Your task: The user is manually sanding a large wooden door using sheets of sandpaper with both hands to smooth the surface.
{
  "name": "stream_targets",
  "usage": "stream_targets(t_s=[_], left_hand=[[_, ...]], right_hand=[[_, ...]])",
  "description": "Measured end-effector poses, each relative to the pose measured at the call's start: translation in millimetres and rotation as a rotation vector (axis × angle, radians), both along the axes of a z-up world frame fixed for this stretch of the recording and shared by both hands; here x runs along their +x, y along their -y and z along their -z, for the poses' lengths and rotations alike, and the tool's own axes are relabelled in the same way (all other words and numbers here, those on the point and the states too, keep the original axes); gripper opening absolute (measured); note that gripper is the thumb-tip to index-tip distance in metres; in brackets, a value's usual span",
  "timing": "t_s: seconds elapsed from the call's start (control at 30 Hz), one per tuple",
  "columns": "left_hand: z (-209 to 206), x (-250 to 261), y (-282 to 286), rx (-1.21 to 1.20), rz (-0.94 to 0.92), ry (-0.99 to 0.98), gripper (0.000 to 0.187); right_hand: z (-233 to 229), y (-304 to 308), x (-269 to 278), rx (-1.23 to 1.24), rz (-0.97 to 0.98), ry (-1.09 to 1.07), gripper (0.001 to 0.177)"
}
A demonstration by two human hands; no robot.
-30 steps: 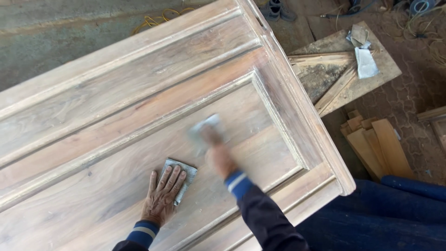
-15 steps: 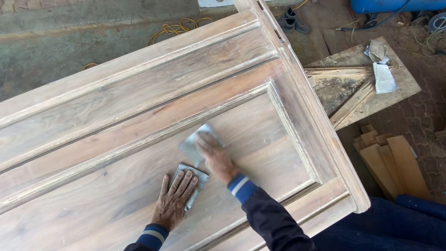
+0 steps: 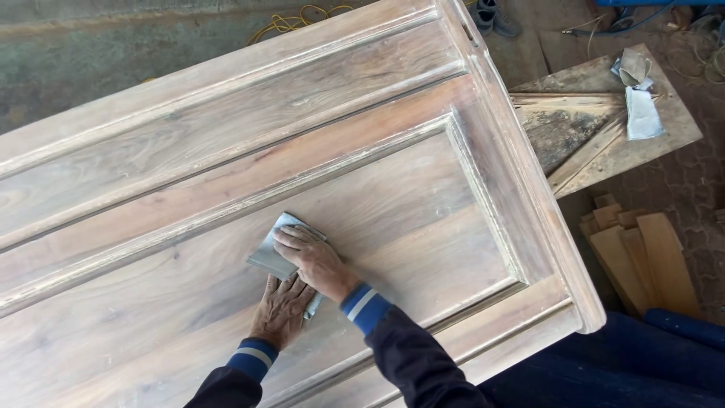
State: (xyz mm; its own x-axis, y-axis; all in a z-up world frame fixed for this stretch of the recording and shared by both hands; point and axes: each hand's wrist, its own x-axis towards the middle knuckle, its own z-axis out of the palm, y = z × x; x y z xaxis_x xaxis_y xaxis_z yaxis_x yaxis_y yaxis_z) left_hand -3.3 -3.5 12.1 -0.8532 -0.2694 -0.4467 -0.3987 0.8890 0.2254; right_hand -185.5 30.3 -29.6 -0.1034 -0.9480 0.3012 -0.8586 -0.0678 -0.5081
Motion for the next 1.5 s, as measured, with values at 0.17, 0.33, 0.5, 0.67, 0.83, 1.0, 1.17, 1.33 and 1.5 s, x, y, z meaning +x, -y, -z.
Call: stream_targets(t_s=[0.17,0.33,0.5,0.67,0.83,1.0,1.17,1.33,1.5], left_hand=[[14,8,-4,-0.161,0.014,-0.436,0.075],[2,2,0,-0.208,0.073,-0.302,0.081],[23,10,0,-0.222,0.058,-0.425,0.057],[7,10,-4,-0.187,0.022,-0.520,0.073],[7,12,-5,-0.206,0.030,-0.571,0.071],[23,31,0,-0.191,0.064,-0.725,0.061],[33,147,9,-0.217,0.094,-0.607,0.064],[53,218,-2,-0.219,0.002,-0.568,0.063],[53,218,-6,-0.212,-0.078,-0.591,0.063]], right_hand=[[4,-52,-142,-0.065,0.253,0.273,0.059],[12,-100,-136,-0.347,0.599,0.541,0.051],[-5,-114,34,-0.040,0.249,-0.081,0.054],[-19,-228,-82,-0.191,0.621,0.390,0.061],[-5,-236,-20,-0.267,0.969,0.169,0.068],[29,-216,175,0.011,0.432,0.040,0.069],[-4,-272,91,0.084,0.435,0.166,0.072],[-42,-255,54,-0.044,1.034,0.145,0.061],[19,-187,241,0.012,0.382,0.080,0.077]])
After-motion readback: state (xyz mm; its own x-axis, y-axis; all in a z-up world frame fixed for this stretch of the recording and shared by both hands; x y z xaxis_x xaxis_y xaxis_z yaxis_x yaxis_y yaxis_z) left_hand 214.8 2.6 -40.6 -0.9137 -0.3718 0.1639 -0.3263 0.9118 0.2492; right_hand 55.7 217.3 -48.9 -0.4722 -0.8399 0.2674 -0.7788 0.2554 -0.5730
